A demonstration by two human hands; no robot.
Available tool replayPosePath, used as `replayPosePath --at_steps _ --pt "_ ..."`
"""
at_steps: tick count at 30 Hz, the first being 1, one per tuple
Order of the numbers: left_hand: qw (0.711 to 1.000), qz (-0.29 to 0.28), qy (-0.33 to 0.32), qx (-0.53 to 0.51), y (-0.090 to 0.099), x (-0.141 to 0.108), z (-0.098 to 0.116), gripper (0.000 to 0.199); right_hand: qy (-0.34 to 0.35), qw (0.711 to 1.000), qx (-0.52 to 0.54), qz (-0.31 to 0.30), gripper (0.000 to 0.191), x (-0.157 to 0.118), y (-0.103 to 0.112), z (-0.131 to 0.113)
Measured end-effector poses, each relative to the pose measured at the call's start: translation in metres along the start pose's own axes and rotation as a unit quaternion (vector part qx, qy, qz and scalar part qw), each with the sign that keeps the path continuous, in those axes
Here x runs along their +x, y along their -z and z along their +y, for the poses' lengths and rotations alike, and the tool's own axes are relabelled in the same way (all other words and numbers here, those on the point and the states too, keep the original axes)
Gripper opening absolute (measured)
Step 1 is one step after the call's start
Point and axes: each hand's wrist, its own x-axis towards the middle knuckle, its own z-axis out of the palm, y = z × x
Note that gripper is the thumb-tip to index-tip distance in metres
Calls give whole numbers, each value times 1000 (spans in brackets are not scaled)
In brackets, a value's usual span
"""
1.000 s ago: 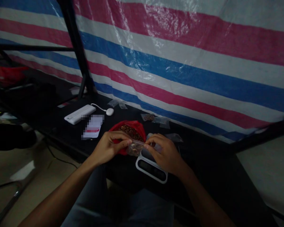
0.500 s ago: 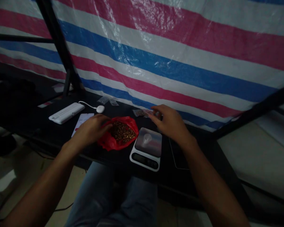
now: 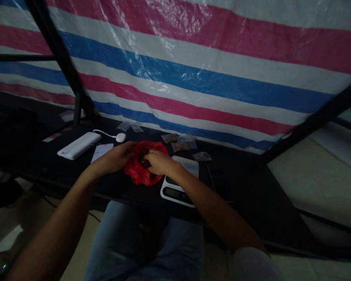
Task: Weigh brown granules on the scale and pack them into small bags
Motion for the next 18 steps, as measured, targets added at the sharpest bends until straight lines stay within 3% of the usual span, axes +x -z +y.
replayPosePath --at_steps 3,7,11,13,15,18 --pt "999 40 12 29 9 0 7 44 3 1000 -9 -8 18 -3 6 3" --pt "993 -20 47 108 14 -10 20 30 -7 999 -35 -17 19 -4 13 6" --pt "981 22 -7 190 0 -15 36 20 2 999 -43 -25 22 1 10 6" --pt "987 -7 -28 160 -11 -12 41 19 -7 998 -47 -29 24 3 8 7" --pt "992 -46 -14 120 -21 -7 40 18 -10 999 -43 -29 25 3 9 9" --pt "993 -57 11 100 -31 0 32 30 -1 999 -32 -30 21 1 15 14"
